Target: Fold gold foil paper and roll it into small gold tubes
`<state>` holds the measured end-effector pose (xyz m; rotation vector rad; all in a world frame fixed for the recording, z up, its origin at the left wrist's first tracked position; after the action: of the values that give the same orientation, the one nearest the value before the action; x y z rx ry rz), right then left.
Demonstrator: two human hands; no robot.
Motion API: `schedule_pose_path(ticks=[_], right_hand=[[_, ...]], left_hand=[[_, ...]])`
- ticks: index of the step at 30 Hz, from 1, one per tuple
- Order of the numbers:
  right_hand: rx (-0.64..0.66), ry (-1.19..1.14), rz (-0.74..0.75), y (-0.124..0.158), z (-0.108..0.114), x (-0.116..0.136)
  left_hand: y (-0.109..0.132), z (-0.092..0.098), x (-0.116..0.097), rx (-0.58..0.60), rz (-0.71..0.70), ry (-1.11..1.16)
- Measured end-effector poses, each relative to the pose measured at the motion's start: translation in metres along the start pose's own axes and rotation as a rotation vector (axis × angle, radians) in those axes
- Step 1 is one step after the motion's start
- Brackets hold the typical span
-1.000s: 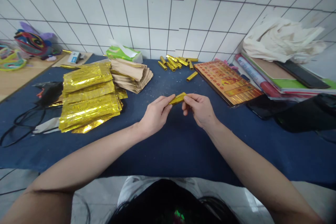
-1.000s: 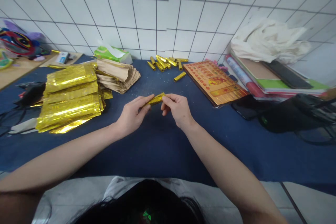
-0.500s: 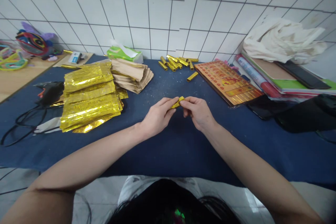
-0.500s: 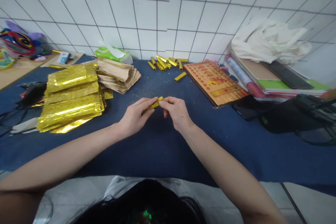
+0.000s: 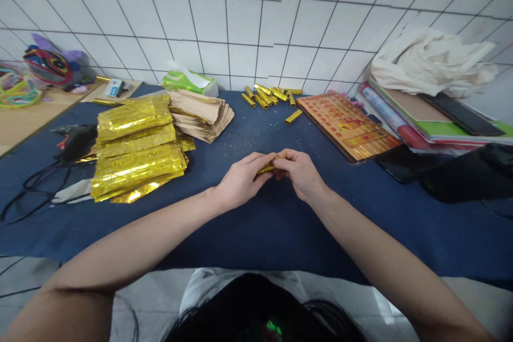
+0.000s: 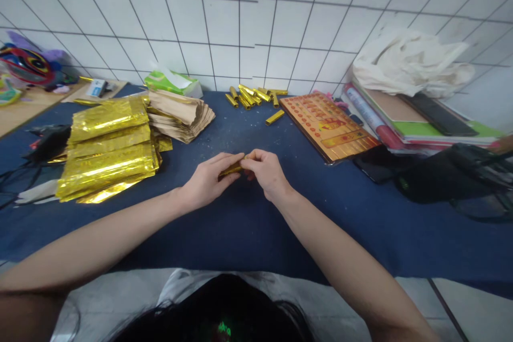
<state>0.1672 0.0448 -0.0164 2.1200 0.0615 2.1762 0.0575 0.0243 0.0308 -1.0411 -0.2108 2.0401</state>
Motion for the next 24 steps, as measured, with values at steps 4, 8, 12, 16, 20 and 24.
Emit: schedule_pose_path(ticks=[4,8,12,16,20,24], right_hand=[[0.025,0.005,0.002,0.002,-0.004,0.001],[0.033,-0.108,0.016,0.002,-0.004,0.004],[0.051,-0.104,0.074,0.0,-0.005,0.008],[0.033,-0.098,0.109,-0.001,-0.003,0.009],[-0.005,-0.174,0.16,-0.001,0.002,0.013],[-0.002,-0.173,0.238,0.0,0.003,0.019]], left_hand=[[-0.001,0.002,0.002,-0.018,0.023,-0.029],[-0.003,0.009,0.006,-0.073,0.052,-0.01],[-0.003,0.012,0.007,-0.094,0.055,0.031],[-0.003,0.014,0.011,-0.108,0.108,0.078],[-0.001,0.018,0.027,-0.174,0.275,0.2],[-0.001,0.021,0.032,-0.213,0.341,0.307]])
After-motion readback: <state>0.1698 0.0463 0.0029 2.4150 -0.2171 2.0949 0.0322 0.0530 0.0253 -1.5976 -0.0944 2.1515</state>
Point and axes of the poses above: each hand's wrist, its own y-axis away from the middle knuckle, its own z-axis out of the back of the hand, x = y × z, the point moved 9 cm from there along -y, towards the middle knuckle, and after that the axes turned 5 degrees about y, right-handed, at the moved point
